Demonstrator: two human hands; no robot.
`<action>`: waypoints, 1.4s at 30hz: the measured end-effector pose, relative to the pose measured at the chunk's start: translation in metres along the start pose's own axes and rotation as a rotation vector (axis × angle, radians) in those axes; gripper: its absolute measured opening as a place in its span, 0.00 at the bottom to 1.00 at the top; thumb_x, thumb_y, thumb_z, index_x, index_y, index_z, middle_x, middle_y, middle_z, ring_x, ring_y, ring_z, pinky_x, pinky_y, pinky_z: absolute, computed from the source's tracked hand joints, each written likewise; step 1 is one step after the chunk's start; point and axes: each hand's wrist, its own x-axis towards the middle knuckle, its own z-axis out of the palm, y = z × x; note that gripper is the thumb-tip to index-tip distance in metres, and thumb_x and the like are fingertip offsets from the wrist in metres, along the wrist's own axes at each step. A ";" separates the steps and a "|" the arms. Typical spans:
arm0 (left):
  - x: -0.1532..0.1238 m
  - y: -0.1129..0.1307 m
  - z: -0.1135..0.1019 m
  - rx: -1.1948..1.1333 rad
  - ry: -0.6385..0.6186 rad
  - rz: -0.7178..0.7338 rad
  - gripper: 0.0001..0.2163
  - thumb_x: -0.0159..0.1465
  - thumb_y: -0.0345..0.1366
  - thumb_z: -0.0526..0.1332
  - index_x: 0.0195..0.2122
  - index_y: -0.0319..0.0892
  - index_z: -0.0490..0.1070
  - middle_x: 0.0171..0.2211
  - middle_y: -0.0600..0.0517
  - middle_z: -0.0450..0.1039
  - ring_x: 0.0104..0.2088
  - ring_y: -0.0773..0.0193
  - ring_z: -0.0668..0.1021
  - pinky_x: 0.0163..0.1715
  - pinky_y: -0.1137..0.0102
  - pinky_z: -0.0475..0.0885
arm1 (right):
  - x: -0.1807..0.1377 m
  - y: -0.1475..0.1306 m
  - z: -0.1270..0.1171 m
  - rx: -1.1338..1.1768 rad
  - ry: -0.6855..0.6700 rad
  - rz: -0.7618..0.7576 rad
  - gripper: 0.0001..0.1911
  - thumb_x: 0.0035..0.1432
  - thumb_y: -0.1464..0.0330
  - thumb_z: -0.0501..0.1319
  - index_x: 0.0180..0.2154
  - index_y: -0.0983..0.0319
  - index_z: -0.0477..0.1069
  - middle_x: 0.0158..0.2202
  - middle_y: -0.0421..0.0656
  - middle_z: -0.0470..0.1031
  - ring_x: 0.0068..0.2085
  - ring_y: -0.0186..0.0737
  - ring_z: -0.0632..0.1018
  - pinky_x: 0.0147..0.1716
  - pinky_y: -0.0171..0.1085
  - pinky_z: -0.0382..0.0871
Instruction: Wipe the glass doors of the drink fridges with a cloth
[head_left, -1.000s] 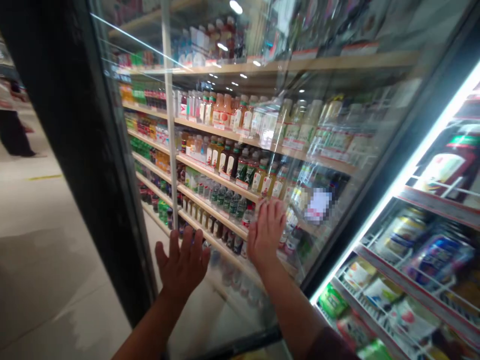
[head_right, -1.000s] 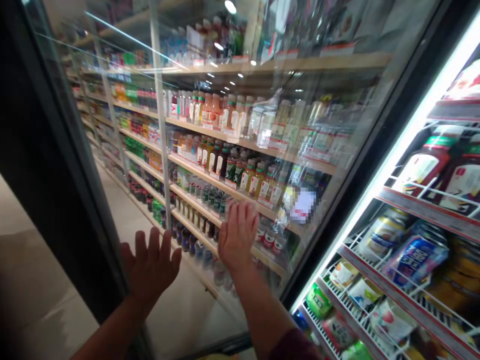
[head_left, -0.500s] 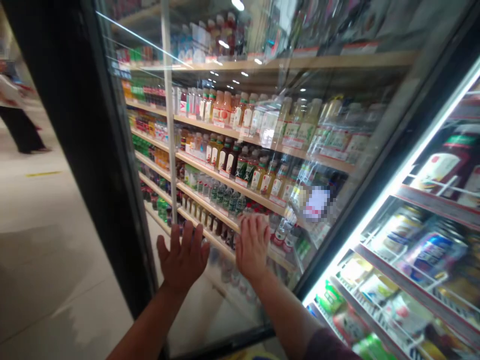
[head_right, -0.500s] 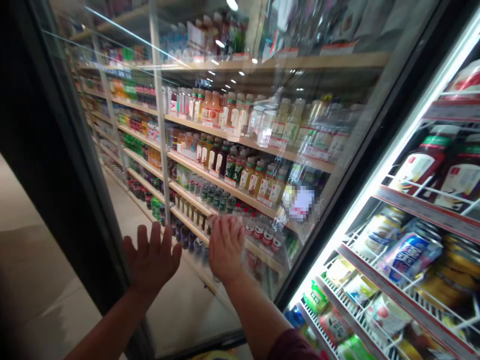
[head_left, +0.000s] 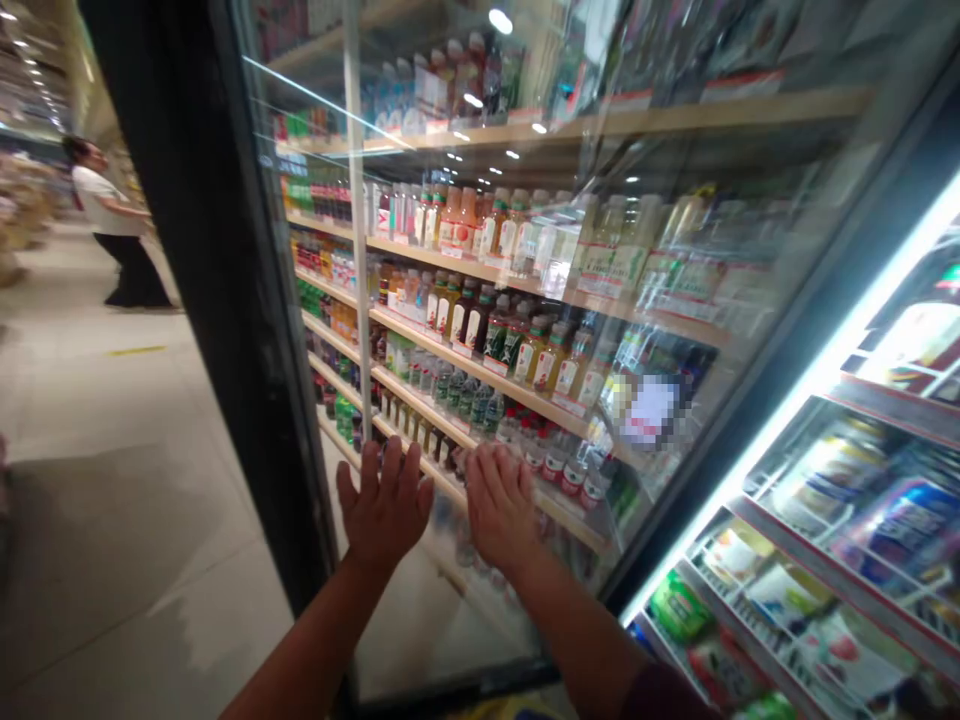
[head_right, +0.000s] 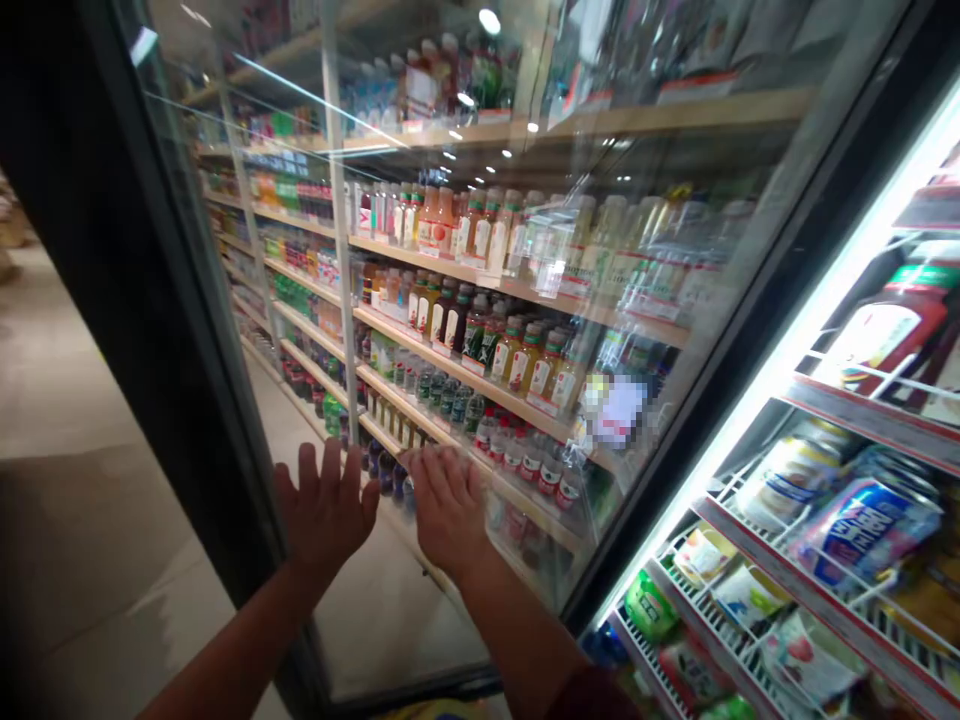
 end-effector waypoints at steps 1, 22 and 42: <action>0.000 -0.001 0.000 0.002 -0.007 -0.003 0.32 0.72 0.38 0.58 0.73 0.33 0.52 0.70 0.32 0.58 0.74 0.44 0.51 0.73 0.46 0.45 | 0.004 -0.001 -0.002 0.021 -0.022 -0.041 0.34 0.68 0.72 0.53 0.73 0.63 0.50 0.64 0.49 0.73 0.75 0.42 0.54 0.74 0.48 0.38; -0.021 -0.012 0.015 -0.144 -0.058 -0.109 0.31 0.70 0.42 0.60 0.73 0.44 0.56 0.70 0.37 0.60 0.75 0.44 0.51 0.72 0.43 0.40 | 0.052 0.052 -0.016 -0.172 0.103 0.306 0.36 0.72 0.70 0.48 0.75 0.66 0.36 0.74 0.57 0.55 0.77 0.51 0.46 0.72 0.58 0.48; -0.013 -0.008 0.019 -0.151 -0.130 -0.090 0.34 0.72 0.38 0.59 0.75 0.38 0.45 0.73 0.30 0.48 0.74 0.35 0.44 0.68 0.29 0.43 | -0.015 0.061 -0.004 -0.227 0.011 0.115 0.33 0.70 0.67 0.52 0.73 0.61 0.50 0.70 0.50 0.64 0.76 0.44 0.51 0.74 0.49 0.40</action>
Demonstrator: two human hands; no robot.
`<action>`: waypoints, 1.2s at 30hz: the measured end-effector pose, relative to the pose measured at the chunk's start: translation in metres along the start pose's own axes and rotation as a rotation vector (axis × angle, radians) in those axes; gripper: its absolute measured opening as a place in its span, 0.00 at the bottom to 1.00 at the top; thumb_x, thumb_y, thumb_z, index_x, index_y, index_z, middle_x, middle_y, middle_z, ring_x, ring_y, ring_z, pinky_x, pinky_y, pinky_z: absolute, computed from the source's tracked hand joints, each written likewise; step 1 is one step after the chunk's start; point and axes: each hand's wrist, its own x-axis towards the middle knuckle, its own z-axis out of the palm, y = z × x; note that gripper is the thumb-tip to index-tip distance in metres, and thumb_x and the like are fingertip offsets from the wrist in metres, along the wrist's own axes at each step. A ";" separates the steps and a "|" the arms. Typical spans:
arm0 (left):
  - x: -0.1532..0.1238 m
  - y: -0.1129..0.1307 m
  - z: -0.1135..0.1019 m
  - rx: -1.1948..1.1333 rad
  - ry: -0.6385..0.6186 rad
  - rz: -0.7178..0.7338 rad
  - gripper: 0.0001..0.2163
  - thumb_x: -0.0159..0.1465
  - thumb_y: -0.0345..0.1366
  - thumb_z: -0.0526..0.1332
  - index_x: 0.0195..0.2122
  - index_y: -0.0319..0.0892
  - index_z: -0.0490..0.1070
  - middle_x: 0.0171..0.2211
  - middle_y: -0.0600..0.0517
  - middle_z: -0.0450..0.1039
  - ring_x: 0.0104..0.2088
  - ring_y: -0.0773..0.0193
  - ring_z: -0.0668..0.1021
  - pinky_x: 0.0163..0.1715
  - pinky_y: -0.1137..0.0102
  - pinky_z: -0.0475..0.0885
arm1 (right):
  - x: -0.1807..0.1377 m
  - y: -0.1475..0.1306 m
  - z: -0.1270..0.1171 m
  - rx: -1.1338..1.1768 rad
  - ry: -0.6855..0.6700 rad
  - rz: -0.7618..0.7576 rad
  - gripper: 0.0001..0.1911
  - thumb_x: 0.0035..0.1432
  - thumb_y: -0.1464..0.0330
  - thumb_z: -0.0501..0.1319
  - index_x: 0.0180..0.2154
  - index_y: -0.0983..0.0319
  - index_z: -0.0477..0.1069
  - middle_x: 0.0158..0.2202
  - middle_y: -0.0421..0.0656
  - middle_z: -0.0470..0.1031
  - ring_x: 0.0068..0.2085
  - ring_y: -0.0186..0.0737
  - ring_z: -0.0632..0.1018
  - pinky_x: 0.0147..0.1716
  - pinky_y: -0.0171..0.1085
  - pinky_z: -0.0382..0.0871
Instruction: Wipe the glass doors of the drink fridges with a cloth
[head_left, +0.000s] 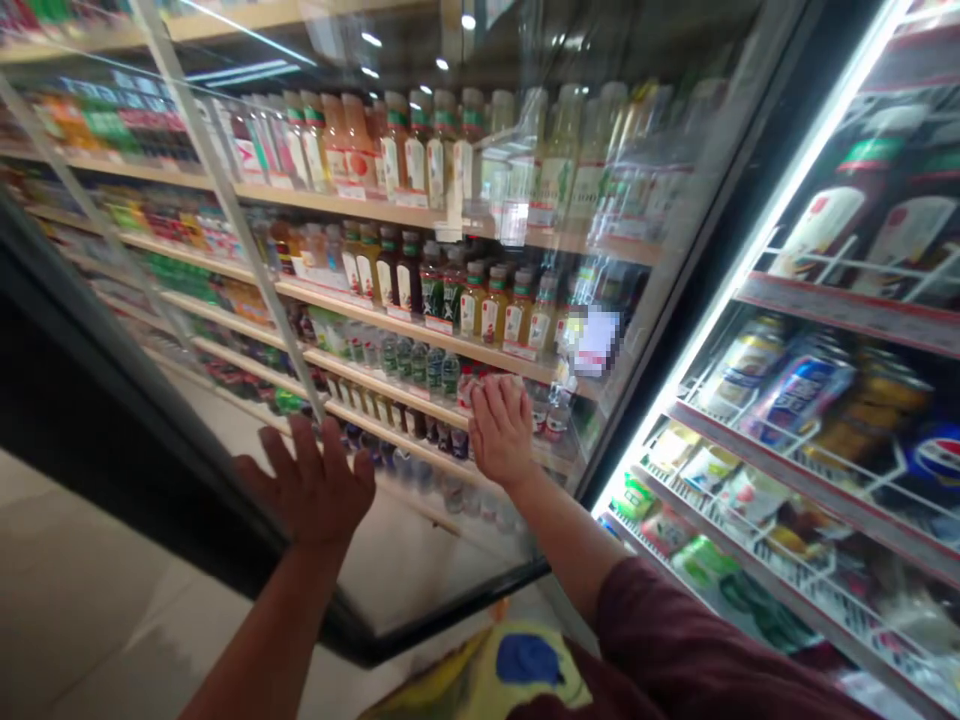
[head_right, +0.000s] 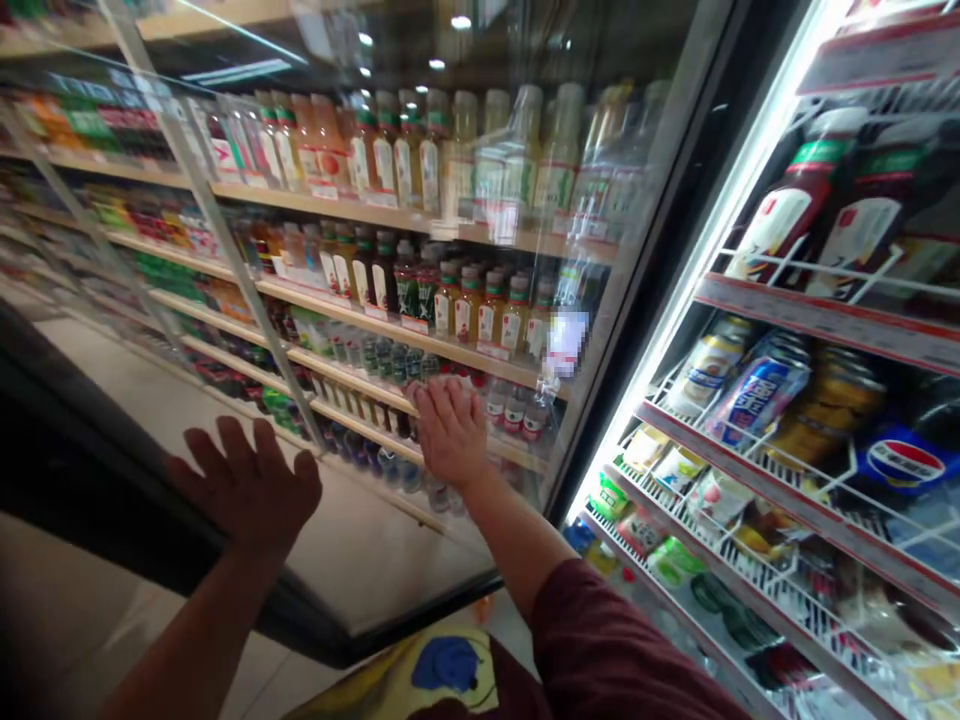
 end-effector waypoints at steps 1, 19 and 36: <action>0.001 0.001 0.000 0.002 0.009 -0.002 0.35 0.72 0.38 0.59 0.75 0.38 0.45 0.73 0.30 0.48 0.75 0.36 0.44 0.69 0.30 0.42 | 0.004 0.006 0.000 -0.001 0.007 0.008 0.33 0.71 0.67 0.51 0.74 0.60 0.49 0.70 0.49 0.64 0.75 0.44 0.52 0.74 0.49 0.41; -0.007 0.002 0.005 -0.013 0.033 -0.119 0.28 0.71 0.43 0.58 0.70 0.40 0.60 0.70 0.32 0.58 0.74 0.39 0.49 0.69 0.34 0.42 | 0.033 -0.015 -0.002 0.096 -0.032 0.000 0.32 0.71 0.66 0.52 0.73 0.57 0.52 0.69 0.46 0.67 0.74 0.44 0.58 0.74 0.49 0.38; -0.007 -0.003 -0.004 0.017 0.070 -0.034 0.34 0.70 0.41 0.61 0.74 0.46 0.51 0.70 0.36 0.59 0.74 0.41 0.52 0.70 0.38 0.44 | -0.002 0.037 0.000 0.047 0.060 0.240 0.32 0.72 0.68 0.48 0.74 0.65 0.47 0.72 0.58 0.60 0.75 0.51 0.53 0.70 0.60 0.53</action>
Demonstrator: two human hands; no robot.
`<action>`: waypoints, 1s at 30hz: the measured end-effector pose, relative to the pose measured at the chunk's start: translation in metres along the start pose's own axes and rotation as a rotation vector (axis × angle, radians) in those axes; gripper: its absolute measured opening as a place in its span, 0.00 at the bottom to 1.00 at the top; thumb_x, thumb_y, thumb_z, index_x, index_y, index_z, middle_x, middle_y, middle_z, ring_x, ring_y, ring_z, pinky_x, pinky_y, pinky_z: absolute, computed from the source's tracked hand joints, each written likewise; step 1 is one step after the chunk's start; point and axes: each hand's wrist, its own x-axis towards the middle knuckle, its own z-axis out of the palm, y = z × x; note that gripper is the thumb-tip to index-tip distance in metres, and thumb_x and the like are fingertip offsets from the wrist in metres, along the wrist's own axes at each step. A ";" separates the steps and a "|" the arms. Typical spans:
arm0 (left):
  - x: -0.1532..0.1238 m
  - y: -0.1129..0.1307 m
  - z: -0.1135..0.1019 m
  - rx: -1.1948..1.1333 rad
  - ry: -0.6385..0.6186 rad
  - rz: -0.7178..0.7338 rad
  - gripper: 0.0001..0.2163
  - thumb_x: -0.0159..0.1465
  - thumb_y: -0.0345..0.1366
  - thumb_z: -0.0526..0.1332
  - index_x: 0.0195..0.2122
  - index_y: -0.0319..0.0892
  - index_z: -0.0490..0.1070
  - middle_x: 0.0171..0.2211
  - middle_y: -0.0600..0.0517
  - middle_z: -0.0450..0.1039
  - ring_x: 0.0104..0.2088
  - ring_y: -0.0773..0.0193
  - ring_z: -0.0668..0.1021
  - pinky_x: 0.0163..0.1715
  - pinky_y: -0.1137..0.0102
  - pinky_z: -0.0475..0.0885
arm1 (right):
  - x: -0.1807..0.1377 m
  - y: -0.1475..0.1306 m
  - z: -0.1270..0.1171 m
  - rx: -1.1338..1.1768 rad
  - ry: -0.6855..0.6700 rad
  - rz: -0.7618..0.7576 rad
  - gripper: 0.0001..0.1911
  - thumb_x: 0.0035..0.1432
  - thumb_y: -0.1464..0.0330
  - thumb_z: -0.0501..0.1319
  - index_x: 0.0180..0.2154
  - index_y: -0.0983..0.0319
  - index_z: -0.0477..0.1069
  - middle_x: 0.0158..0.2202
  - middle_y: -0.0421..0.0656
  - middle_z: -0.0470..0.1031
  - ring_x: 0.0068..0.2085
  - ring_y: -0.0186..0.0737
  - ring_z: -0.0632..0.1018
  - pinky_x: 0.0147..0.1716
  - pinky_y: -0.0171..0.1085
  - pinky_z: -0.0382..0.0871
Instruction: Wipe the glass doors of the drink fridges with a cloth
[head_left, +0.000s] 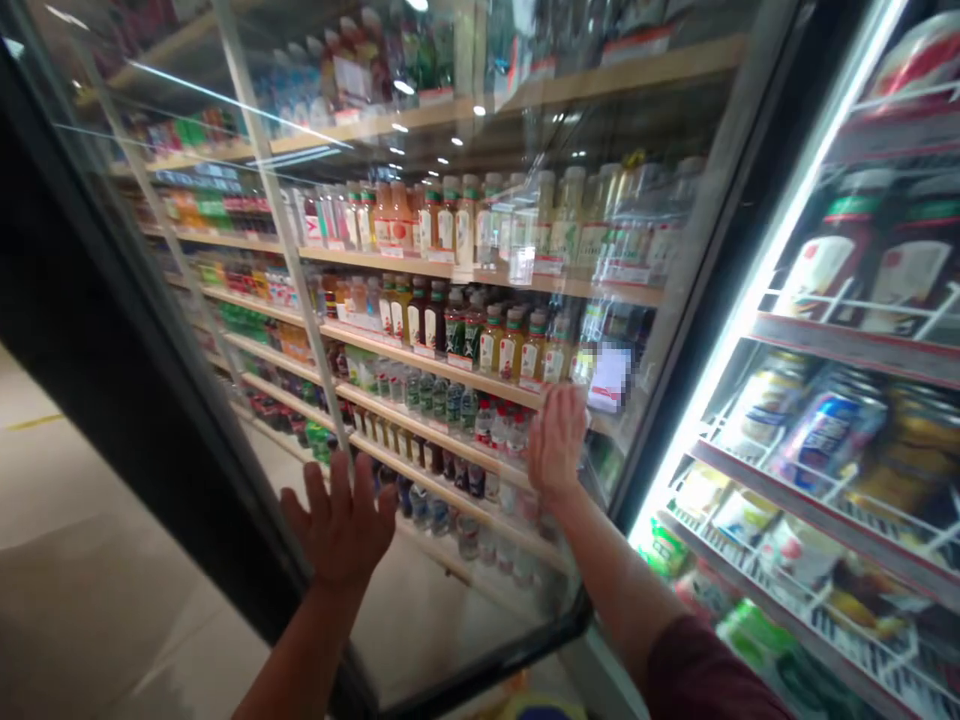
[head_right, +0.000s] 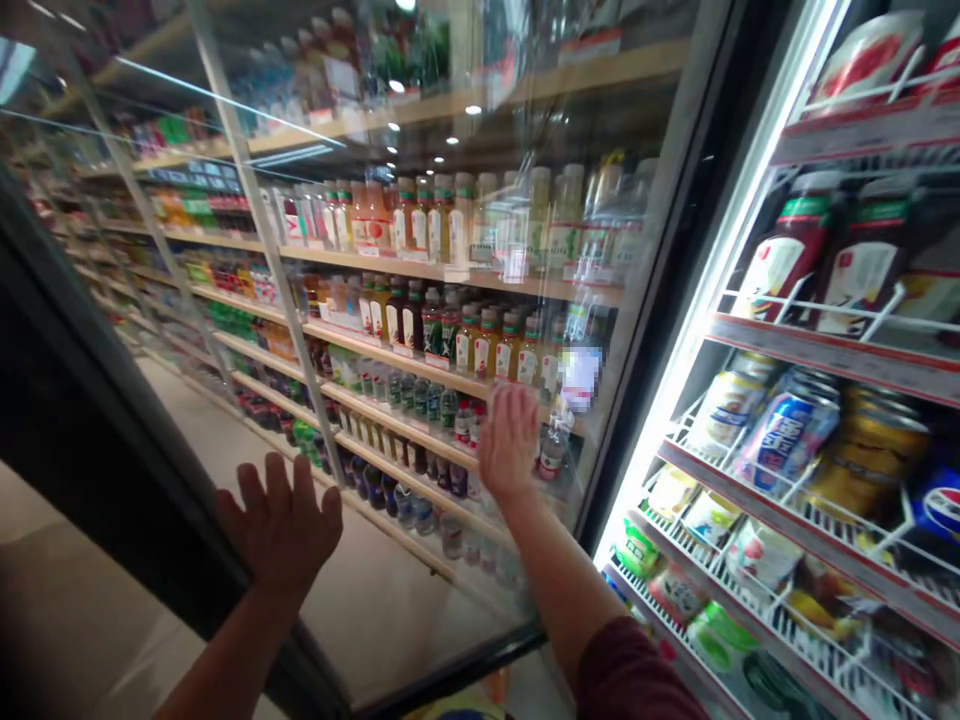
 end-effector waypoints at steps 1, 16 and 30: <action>0.001 0.001 -0.001 -0.001 -0.001 0.006 0.34 0.69 0.40 0.62 0.75 0.45 0.51 0.70 0.35 0.58 0.74 0.41 0.52 0.70 0.38 0.44 | 0.009 0.016 -0.001 -0.010 0.053 0.081 0.33 0.73 0.66 0.45 0.74 0.67 0.44 0.72 0.61 0.57 0.76 0.54 0.51 0.69 0.63 0.54; 0.008 0.002 -0.001 -0.058 0.042 0.039 0.32 0.71 0.38 0.59 0.74 0.44 0.51 0.73 0.38 0.54 0.75 0.44 0.50 0.72 0.42 0.41 | 0.002 -0.042 0.015 0.081 0.057 0.341 0.34 0.75 0.62 0.42 0.75 0.62 0.34 0.76 0.59 0.45 0.76 0.56 0.46 0.69 0.69 0.50; 0.024 0.035 -0.013 -0.145 -0.036 0.126 0.28 0.73 0.37 0.57 0.73 0.43 0.55 0.63 0.42 0.71 0.75 0.58 0.51 0.74 0.56 0.45 | -0.002 -0.071 -0.015 0.476 -0.202 0.043 0.30 0.75 0.69 0.45 0.74 0.54 0.45 0.75 0.49 0.54 0.74 0.44 0.58 0.69 0.52 0.61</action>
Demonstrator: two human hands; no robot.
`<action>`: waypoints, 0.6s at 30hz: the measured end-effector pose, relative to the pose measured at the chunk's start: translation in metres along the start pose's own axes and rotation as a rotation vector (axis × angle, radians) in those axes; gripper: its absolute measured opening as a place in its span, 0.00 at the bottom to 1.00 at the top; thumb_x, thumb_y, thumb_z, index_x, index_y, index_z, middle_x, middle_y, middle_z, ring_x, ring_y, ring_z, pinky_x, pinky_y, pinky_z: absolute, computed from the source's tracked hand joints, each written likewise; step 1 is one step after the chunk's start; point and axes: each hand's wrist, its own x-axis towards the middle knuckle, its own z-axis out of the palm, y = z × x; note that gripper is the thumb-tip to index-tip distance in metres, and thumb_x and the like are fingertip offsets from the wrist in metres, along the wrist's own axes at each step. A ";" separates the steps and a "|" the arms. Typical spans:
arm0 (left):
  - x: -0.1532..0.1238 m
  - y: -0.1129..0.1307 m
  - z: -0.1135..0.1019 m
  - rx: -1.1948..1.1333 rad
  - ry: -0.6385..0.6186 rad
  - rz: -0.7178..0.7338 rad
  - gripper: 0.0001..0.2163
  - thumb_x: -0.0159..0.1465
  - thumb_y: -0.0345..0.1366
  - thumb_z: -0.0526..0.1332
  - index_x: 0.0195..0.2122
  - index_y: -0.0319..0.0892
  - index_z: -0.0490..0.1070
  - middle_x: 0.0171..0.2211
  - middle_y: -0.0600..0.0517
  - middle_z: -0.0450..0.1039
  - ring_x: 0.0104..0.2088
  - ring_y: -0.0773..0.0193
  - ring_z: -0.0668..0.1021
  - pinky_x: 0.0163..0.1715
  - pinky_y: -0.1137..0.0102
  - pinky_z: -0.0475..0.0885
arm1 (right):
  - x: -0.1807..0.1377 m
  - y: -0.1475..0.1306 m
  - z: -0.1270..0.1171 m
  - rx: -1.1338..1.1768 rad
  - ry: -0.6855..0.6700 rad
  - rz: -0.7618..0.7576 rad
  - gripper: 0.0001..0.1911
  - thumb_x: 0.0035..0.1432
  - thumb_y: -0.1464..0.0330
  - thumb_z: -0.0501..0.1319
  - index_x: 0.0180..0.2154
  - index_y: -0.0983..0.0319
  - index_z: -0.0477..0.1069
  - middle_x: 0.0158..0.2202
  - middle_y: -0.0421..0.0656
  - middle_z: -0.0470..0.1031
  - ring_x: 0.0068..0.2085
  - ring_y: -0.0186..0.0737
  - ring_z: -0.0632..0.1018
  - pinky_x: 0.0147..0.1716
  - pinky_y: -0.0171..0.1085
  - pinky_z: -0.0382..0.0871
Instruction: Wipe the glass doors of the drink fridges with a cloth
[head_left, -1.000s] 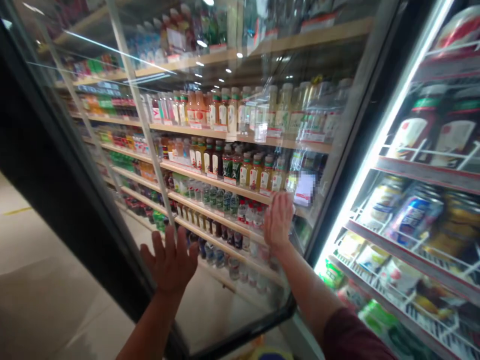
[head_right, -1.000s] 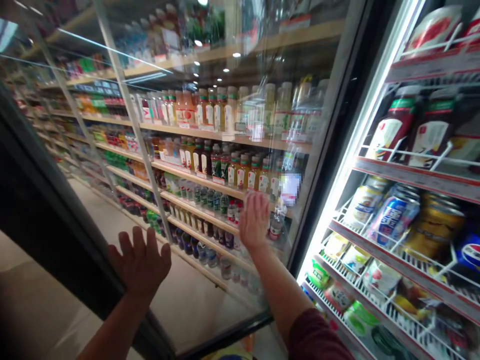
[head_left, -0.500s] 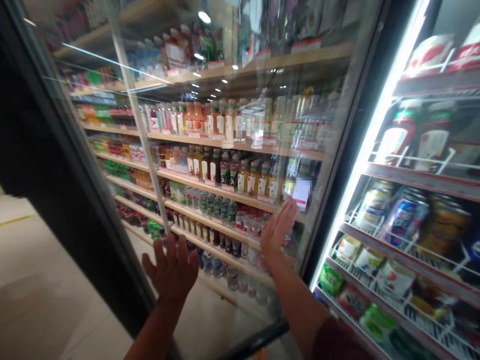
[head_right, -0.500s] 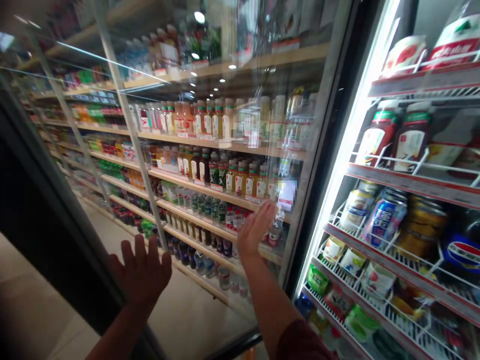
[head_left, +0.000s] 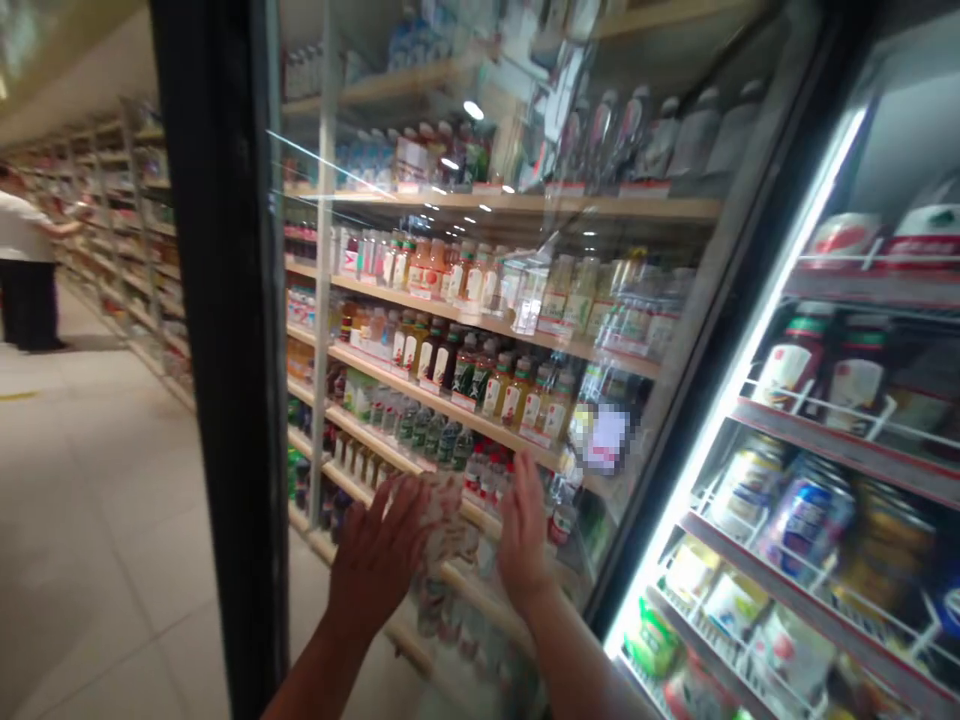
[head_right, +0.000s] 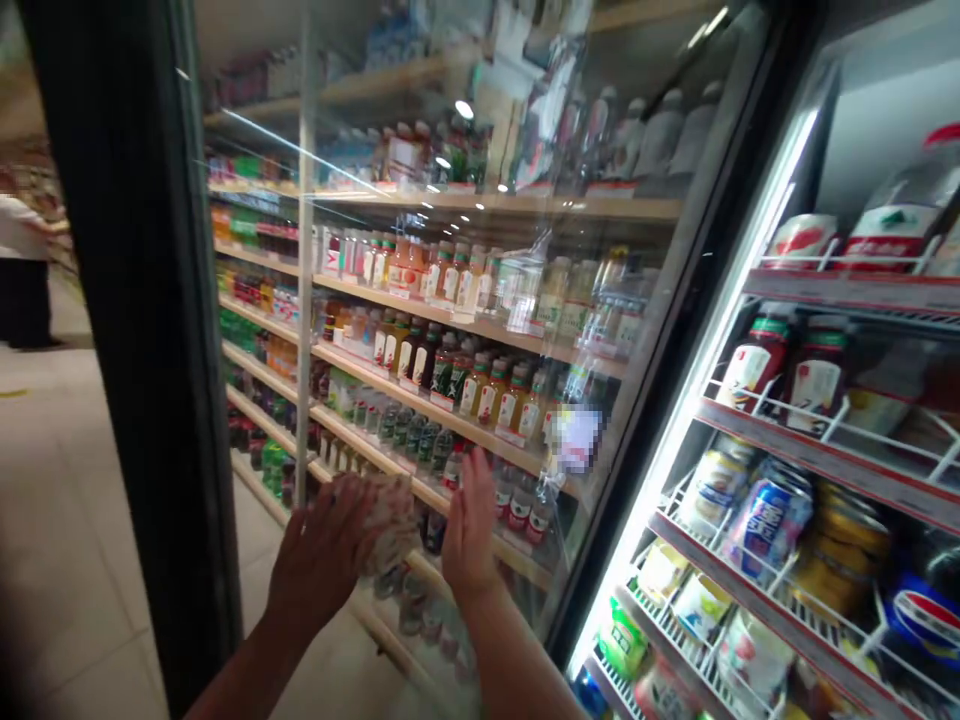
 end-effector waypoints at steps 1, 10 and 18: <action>-0.002 0.002 0.001 0.038 0.007 0.021 0.28 0.72 0.36 0.58 0.72 0.41 0.57 0.61 0.41 0.73 0.75 0.58 0.51 0.74 0.56 0.45 | 0.001 0.012 -0.002 -0.118 0.055 -0.002 0.31 0.75 0.69 0.45 0.75 0.55 0.43 0.75 0.51 0.53 0.75 0.47 0.55 0.69 0.57 0.59; -0.029 -0.022 -0.043 0.231 0.069 -0.020 0.30 0.66 0.24 0.60 0.70 0.42 0.61 0.64 0.44 0.71 0.62 0.55 0.75 0.67 0.62 0.65 | -0.010 0.040 0.010 -0.553 0.169 -0.232 0.35 0.73 0.67 0.47 0.75 0.69 0.36 0.73 0.63 0.52 0.76 0.57 0.45 0.67 0.65 0.58; -0.074 0.021 -0.032 0.121 -0.021 -0.108 0.26 0.67 0.24 0.60 0.67 0.39 0.65 0.53 0.41 0.79 0.61 0.51 0.75 0.65 0.56 0.66 | -0.009 0.040 0.007 -0.564 0.169 -0.239 0.36 0.73 0.67 0.48 0.74 0.71 0.38 0.72 0.67 0.55 0.76 0.60 0.49 0.65 0.67 0.59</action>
